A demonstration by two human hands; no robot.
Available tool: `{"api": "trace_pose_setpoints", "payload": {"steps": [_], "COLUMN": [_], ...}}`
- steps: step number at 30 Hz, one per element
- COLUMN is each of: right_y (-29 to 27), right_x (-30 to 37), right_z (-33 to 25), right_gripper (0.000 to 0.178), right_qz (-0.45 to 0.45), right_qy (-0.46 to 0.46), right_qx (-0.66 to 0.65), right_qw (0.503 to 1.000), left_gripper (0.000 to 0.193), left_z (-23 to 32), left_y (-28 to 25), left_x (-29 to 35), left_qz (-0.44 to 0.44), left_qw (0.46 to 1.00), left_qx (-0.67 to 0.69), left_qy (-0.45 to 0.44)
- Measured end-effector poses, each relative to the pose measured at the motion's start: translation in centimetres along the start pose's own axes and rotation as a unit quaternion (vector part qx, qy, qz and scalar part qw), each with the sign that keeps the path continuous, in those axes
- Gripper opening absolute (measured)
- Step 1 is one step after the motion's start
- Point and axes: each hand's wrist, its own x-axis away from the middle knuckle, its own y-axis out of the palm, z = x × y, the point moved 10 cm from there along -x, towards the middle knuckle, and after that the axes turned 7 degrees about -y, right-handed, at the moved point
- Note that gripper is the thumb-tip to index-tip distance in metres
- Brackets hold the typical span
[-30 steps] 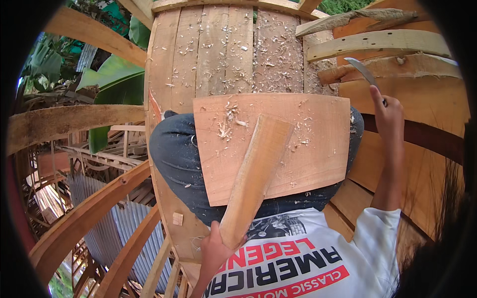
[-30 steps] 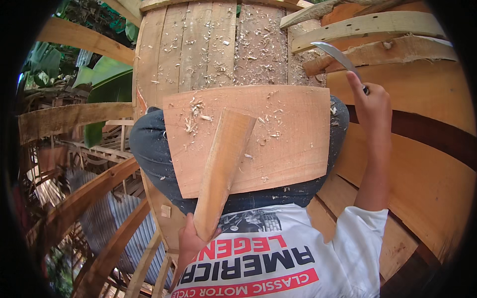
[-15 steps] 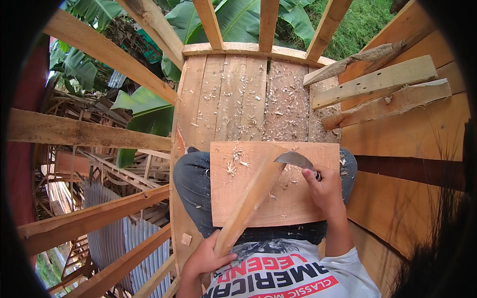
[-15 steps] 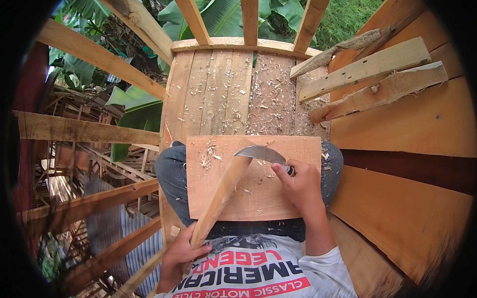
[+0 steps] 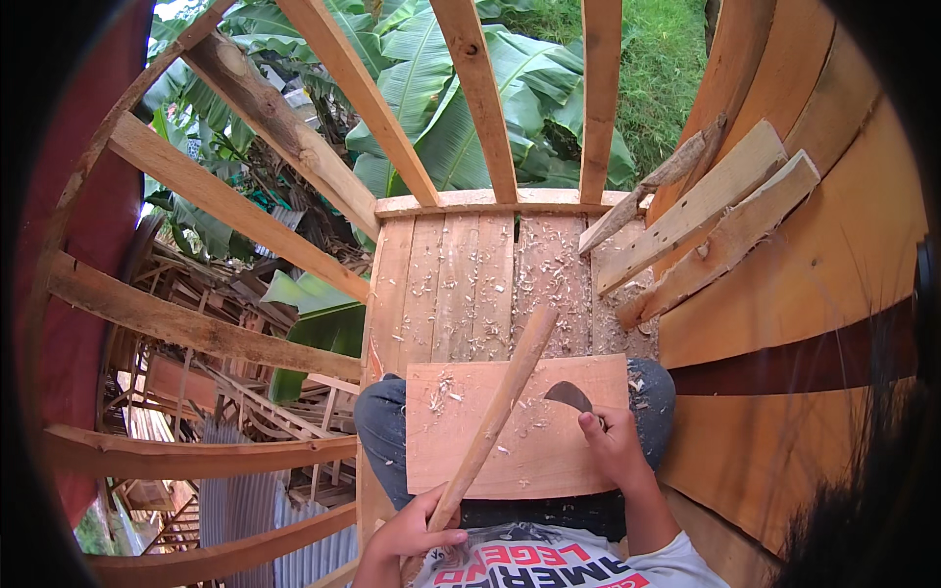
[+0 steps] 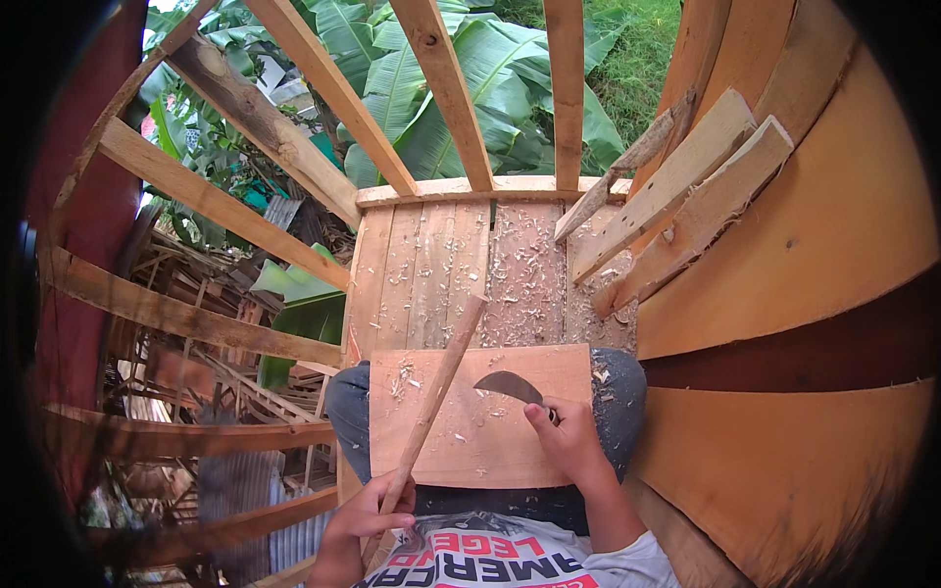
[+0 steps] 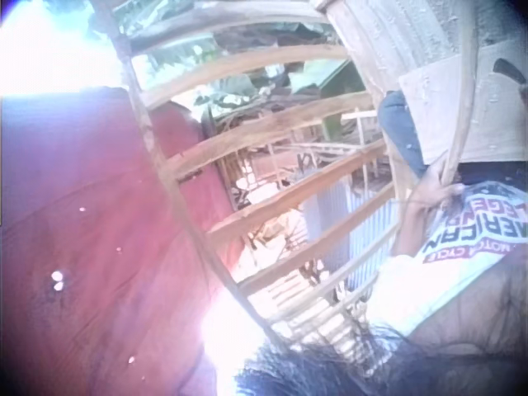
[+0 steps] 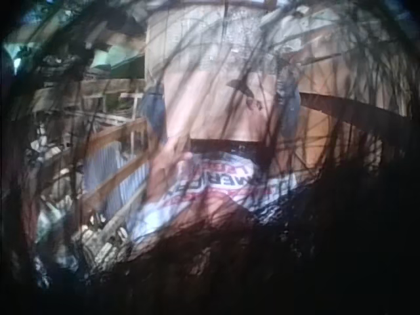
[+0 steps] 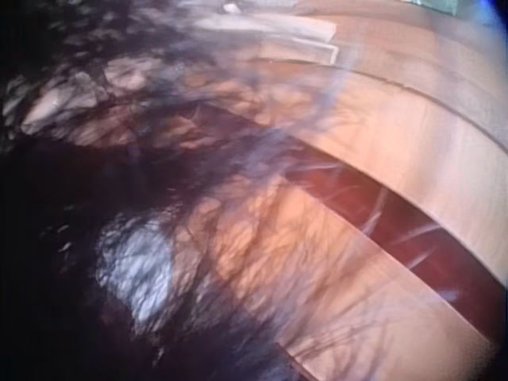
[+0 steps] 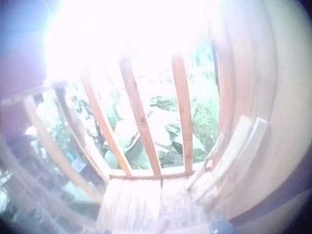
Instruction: The person carves a long, thin piece of wood using a curved knife. They hold the wood on their lap and repeatedly shave off thin layers, creating wood shavings that accumulate on the surface below.
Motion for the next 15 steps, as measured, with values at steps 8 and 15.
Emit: {"api": "trace_pose_setpoints", "payload": {"steps": [8, 15], "right_y": [1.1, -0.9], "right_x": [1.0, 0.5], "right_z": [2.5, 1.9], "right_gripper": [0.050, 0.050], "right_qz": [-0.047, -0.018], "right_qy": [0.011, 0.046], "right_qx": [-0.126, -0.218], "right_qw": [0.991, 0.975], "left_gripper": [0.044, 0.071], "left_z": [6.2, 13.6], "left_y": [1.9, 0.6], "left_x": [-2.5, -1.9], "left_qz": [-0.016, 0.217], "left_qw": [0.996, 0.957], "left_qx": [0.031, -0.112], "left_qy": [0.082, 0.155]}}
